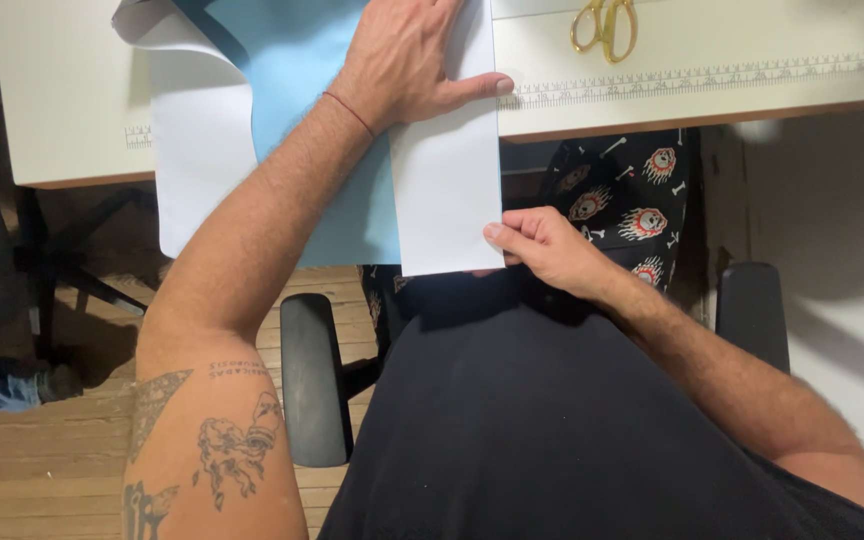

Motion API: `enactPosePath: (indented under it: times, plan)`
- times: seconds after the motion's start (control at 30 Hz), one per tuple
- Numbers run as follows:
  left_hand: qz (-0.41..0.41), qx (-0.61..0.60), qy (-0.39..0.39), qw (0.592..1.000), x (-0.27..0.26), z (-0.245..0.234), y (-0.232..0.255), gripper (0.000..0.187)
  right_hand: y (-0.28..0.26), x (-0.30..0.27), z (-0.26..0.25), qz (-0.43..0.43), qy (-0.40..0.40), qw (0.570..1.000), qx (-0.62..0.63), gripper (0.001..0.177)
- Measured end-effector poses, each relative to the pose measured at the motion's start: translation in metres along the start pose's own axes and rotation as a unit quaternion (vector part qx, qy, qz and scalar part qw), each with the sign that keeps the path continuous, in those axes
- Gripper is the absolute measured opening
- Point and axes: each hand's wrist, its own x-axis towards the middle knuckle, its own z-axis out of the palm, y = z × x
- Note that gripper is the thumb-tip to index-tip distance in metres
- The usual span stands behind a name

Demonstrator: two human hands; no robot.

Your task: Aligning and trimming material layers at a sewing station in preparation for stitching.

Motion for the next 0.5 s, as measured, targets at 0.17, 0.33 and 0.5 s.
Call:
enactPosePath:
  times: [0.17,0.33,0.5]
  plan:
    - [-0.009,0.027,-0.032,0.999,0.01,-0.017,0.009,0.095,0.004,0.001,-0.004,-0.036,0.015,0.997,-0.073,0.032]
    - [-0.046,0.021,-0.076,0.996,0.007,-0.003,0.006,0.11,0.0,0.0,-0.006,-0.029,0.015,0.994,-0.106,0.036]
    - [-0.069,0.013,-0.077,0.995,0.011,-0.006,0.014,0.113,-0.004,0.0,-0.007,-0.018,0.004,0.994,-0.112,0.036]
